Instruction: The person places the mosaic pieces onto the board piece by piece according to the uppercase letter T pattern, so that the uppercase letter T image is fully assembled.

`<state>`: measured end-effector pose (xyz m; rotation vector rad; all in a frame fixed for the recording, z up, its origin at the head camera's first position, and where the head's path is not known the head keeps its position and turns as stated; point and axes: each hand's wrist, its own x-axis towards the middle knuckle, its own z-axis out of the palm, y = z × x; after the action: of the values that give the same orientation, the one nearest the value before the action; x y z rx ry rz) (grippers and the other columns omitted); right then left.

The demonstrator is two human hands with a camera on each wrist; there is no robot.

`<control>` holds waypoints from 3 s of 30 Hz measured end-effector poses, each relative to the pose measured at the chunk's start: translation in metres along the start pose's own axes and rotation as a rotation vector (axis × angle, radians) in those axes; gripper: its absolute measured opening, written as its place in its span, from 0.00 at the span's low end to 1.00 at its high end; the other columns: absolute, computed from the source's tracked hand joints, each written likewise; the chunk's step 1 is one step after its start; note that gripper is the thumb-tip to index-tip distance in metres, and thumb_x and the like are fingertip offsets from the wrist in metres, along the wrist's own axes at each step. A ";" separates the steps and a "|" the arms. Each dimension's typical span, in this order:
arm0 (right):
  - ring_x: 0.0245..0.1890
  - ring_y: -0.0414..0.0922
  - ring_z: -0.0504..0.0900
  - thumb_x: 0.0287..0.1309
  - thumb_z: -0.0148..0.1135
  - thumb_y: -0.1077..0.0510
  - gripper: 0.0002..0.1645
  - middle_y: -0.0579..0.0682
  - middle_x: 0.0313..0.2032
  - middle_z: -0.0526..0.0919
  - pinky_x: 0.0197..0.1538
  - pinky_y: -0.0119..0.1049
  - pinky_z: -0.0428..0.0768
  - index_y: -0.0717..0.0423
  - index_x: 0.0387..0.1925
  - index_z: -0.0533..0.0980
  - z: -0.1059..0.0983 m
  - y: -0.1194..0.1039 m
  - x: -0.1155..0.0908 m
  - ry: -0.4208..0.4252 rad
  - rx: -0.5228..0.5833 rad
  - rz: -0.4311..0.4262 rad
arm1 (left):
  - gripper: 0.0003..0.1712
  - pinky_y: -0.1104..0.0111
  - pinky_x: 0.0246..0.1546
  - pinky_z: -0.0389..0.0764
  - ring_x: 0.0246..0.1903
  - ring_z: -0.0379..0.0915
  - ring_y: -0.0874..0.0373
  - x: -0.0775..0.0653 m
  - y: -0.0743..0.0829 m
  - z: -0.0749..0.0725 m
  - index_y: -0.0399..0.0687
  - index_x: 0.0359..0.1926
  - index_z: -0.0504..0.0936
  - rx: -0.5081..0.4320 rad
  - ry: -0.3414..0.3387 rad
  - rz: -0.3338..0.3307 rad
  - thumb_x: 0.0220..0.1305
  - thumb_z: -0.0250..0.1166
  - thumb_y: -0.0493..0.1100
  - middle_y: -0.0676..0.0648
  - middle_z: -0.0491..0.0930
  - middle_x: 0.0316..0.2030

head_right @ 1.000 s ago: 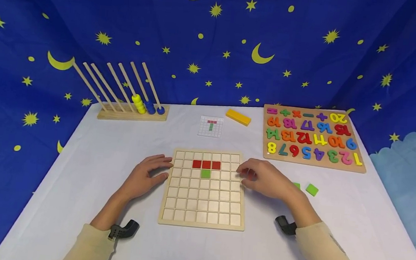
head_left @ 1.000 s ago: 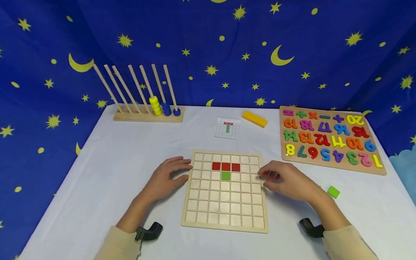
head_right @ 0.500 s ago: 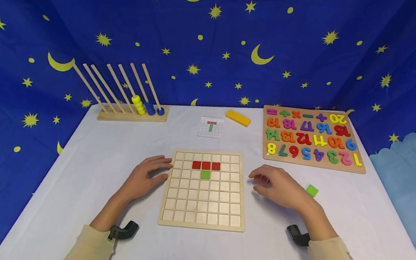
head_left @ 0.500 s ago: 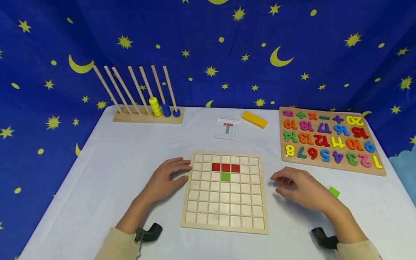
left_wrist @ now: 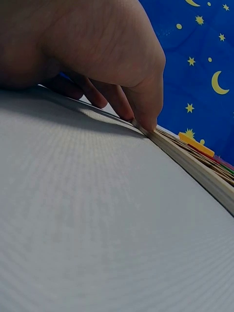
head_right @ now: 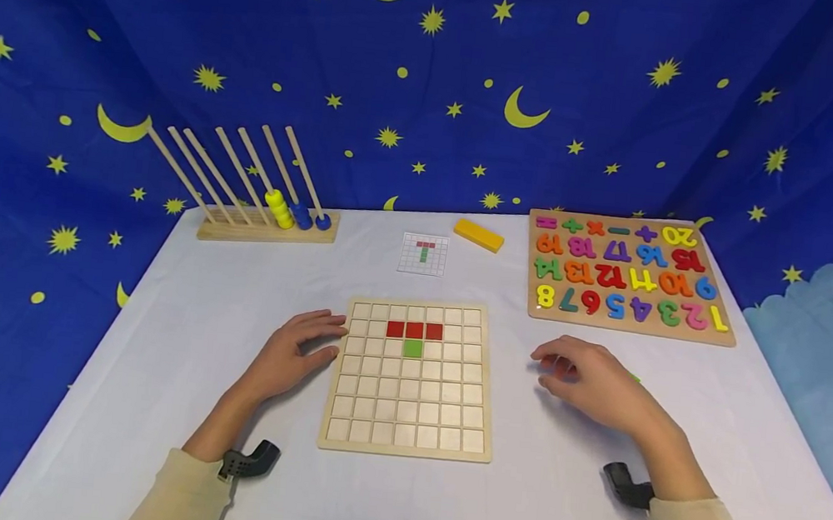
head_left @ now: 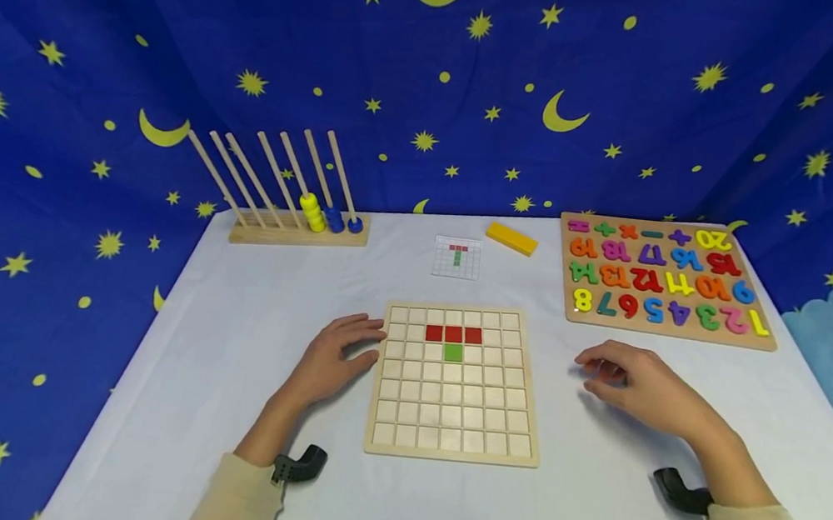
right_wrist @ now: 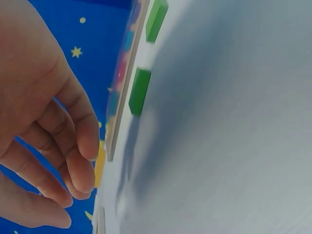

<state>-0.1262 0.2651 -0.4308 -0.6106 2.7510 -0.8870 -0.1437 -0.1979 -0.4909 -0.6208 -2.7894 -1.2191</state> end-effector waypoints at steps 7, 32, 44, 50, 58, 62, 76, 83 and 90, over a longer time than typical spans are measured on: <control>0.33 0.39 0.75 0.55 0.70 0.58 0.16 0.42 0.38 0.81 0.39 0.34 0.80 0.50 0.47 0.80 -0.006 0.014 -0.011 0.050 -0.028 0.001 | 0.18 0.55 0.65 0.58 0.66 0.58 0.58 -0.001 0.003 -0.001 0.54 0.55 0.82 0.005 -0.007 -0.009 0.64 0.66 0.46 0.56 0.73 0.60; 0.34 0.44 0.74 0.53 0.71 0.59 0.21 0.45 0.35 0.78 0.37 0.30 0.78 0.54 0.50 0.79 -0.025 0.049 -0.028 0.036 -0.059 0.136 | 0.18 0.55 0.65 0.58 0.66 0.58 0.58 0.000 0.004 -0.001 0.54 0.55 0.82 0.009 0.000 -0.008 0.63 0.67 0.46 0.57 0.73 0.60; 0.35 0.45 0.72 0.51 0.71 0.61 0.21 0.45 0.34 0.77 0.37 0.32 0.76 0.55 0.50 0.79 -0.023 0.057 -0.028 -0.004 -0.072 0.147 | 0.18 0.56 0.65 0.57 0.66 0.57 0.60 0.000 0.005 -0.001 0.55 0.55 0.82 0.013 0.001 -0.019 0.63 0.67 0.47 0.58 0.73 0.60; 0.36 0.45 0.72 0.51 0.71 0.62 0.21 0.45 0.34 0.76 0.36 0.30 0.76 0.54 0.49 0.80 -0.023 0.058 -0.029 -0.013 -0.067 0.140 | 0.18 0.55 0.65 0.58 0.66 0.57 0.59 0.000 0.004 -0.001 0.55 0.55 0.82 0.013 -0.003 -0.015 0.64 0.66 0.46 0.58 0.73 0.60; 0.36 0.45 0.71 0.50 0.72 0.60 0.21 0.45 0.35 0.75 0.36 0.32 0.76 0.55 0.48 0.79 -0.022 0.055 -0.025 -0.037 -0.073 0.147 | 0.18 0.55 0.65 0.57 0.66 0.57 0.59 -0.001 0.004 -0.001 0.55 0.55 0.82 0.010 -0.004 -0.014 0.64 0.66 0.46 0.58 0.73 0.60; 0.36 0.46 0.71 0.49 0.72 0.59 0.23 0.46 0.34 0.74 0.38 0.38 0.75 0.55 0.49 0.78 -0.021 0.054 -0.022 -0.057 -0.099 0.163 | 0.18 0.56 0.65 0.58 0.66 0.58 0.58 0.000 0.004 -0.001 0.54 0.55 0.82 0.005 0.000 -0.007 0.63 0.67 0.45 0.57 0.73 0.60; 0.35 0.46 0.70 0.49 0.73 0.58 0.24 0.46 0.34 0.74 0.36 0.33 0.74 0.55 0.50 0.78 -0.019 0.053 -0.021 -0.039 -0.067 0.156 | 0.18 0.56 0.65 0.58 0.66 0.58 0.59 0.000 0.004 0.000 0.54 0.55 0.82 0.008 -0.004 -0.015 0.63 0.67 0.46 0.58 0.73 0.60; 0.37 0.46 0.71 0.52 0.71 0.59 0.24 0.47 0.38 0.76 0.38 0.32 0.76 0.54 0.52 0.77 -0.019 0.048 -0.019 -0.004 -0.074 0.132 | 0.18 0.56 0.66 0.57 0.66 0.57 0.59 0.000 0.004 0.000 0.54 0.55 0.82 0.008 -0.002 -0.014 0.63 0.67 0.46 0.57 0.73 0.60; 0.38 0.46 0.72 0.52 0.71 0.60 0.24 0.47 0.40 0.76 0.40 0.33 0.77 0.53 0.53 0.77 -0.016 0.044 -0.016 0.001 -0.059 0.125 | 0.19 0.54 0.65 0.58 0.66 0.58 0.57 -0.001 0.005 0.000 0.53 0.55 0.82 0.009 0.002 -0.009 0.63 0.67 0.46 0.56 0.73 0.60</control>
<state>-0.1308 0.3130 -0.4436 -0.4426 2.7896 -0.7809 -0.1415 -0.1955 -0.4878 -0.6072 -2.7978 -1.2066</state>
